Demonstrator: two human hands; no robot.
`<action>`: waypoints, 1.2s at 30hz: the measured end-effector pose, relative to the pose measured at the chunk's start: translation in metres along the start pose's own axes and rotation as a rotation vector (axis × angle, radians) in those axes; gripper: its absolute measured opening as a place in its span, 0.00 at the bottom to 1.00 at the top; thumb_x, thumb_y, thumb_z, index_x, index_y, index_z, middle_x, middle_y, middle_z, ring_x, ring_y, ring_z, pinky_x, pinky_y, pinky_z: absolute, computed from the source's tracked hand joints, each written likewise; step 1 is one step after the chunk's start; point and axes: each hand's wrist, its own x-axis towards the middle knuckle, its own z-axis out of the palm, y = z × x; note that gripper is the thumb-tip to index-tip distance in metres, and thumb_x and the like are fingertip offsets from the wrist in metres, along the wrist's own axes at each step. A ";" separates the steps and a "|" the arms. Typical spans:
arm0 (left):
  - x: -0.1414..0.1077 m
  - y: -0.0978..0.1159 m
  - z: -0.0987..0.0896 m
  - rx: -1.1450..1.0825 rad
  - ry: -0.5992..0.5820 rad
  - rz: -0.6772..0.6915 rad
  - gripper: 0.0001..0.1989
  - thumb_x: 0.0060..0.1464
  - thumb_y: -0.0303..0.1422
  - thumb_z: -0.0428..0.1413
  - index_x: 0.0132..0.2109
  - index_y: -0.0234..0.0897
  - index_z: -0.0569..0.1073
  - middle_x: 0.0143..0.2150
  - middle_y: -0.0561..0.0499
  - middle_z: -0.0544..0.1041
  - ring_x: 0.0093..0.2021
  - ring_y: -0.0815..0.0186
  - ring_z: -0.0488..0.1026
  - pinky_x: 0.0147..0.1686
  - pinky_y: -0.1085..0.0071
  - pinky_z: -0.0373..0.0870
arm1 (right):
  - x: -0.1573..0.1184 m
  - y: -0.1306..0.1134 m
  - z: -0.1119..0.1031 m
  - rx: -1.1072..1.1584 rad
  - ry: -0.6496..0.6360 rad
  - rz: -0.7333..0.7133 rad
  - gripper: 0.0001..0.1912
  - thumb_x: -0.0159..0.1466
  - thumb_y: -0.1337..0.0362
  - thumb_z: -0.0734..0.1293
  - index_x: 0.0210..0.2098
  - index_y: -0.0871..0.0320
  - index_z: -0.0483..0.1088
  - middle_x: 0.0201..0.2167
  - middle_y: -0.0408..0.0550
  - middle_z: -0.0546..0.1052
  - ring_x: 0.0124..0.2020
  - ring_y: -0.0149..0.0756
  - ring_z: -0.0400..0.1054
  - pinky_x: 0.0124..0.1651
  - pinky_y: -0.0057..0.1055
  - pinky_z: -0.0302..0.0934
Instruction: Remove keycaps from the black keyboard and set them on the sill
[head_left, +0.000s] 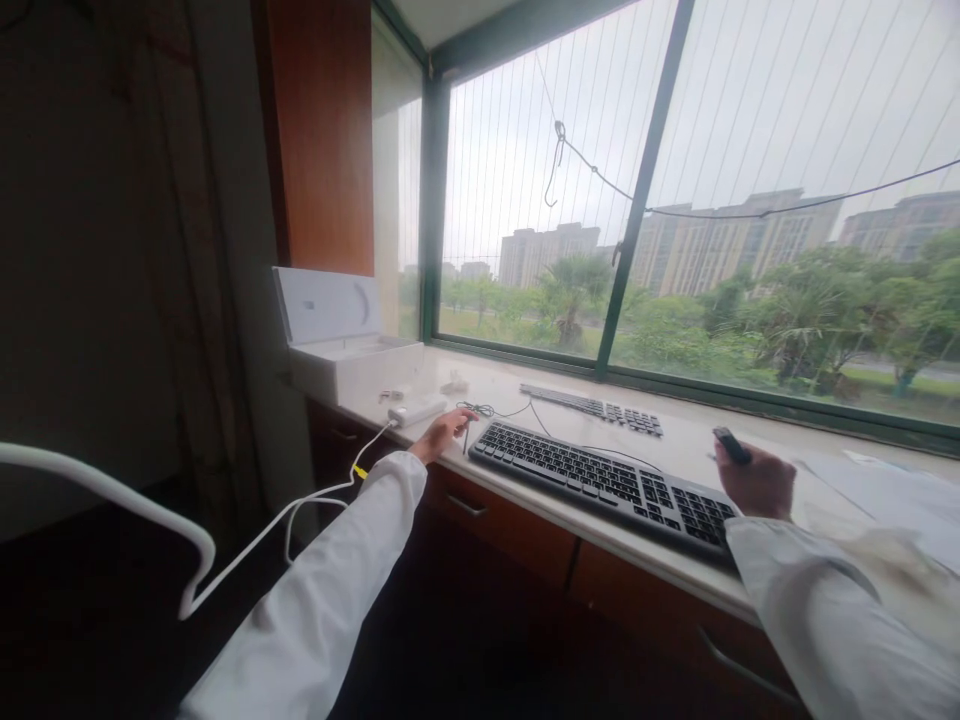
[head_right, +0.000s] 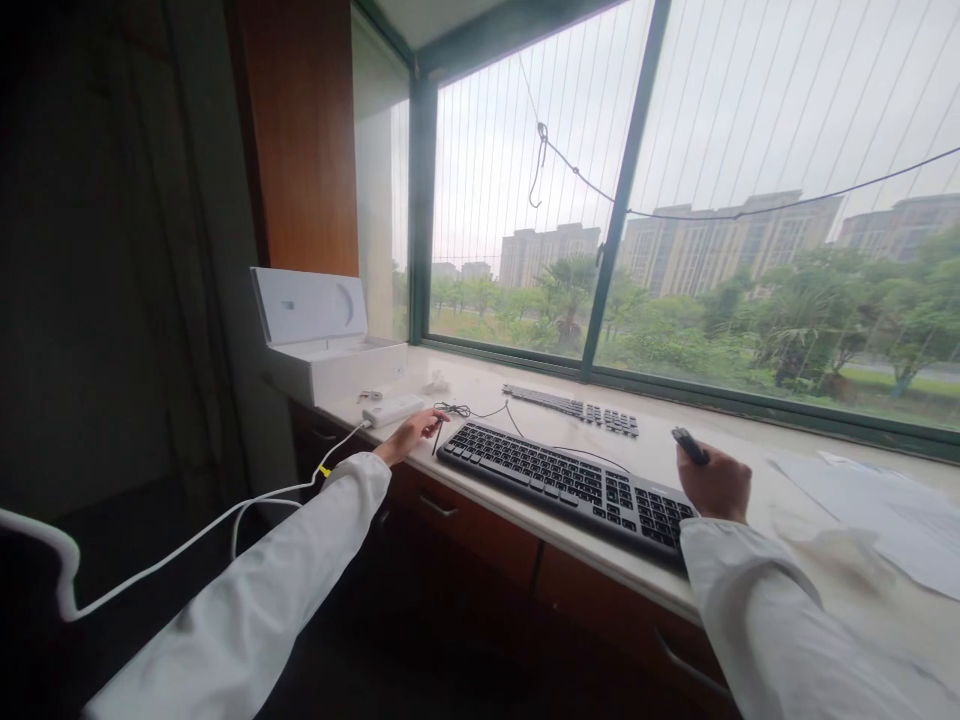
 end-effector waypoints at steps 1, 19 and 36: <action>-0.001 0.001 0.000 0.044 0.000 -0.016 0.16 0.57 0.32 0.43 0.44 0.32 0.73 0.25 0.54 0.63 0.27 0.69 0.62 0.30 0.73 0.60 | -0.001 -0.003 0.000 0.004 -0.027 -0.034 0.25 0.62 0.46 0.59 0.21 0.56 0.75 0.20 0.57 0.74 0.22 0.43 0.64 0.29 0.36 0.50; -0.009 0.005 0.013 0.322 0.167 0.227 0.12 0.60 0.37 0.54 0.49 0.38 0.72 0.43 0.50 0.77 0.29 0.70 0.74 0.35 0.72 0.70 | 0.011 -0.015 0.003 -0.052 -0.251 -0.234 0.12 0.60 0.56 0.68 0.31 0.57 0.80 0.30 0.67 0.78 0.21 0.38 0.64 0.30 0.37 0.47; -0.007 0.004 0.013 0.412 0.258 0.252 0.13 0.62 0.38 0.51 0.51 0.39 0.72 0.33 0.53 0.79 0.27 0.70 0.74 0.35 0.73 0.69 | 0.004 -0.030 -0.015 -0.190 -0.289 -0.256 0.18 0.65 0.55 0.59 0.32 0.56 0.77 0.34 0.56 0.80 0.32 0.43 0.71 0.33 0.33 0.49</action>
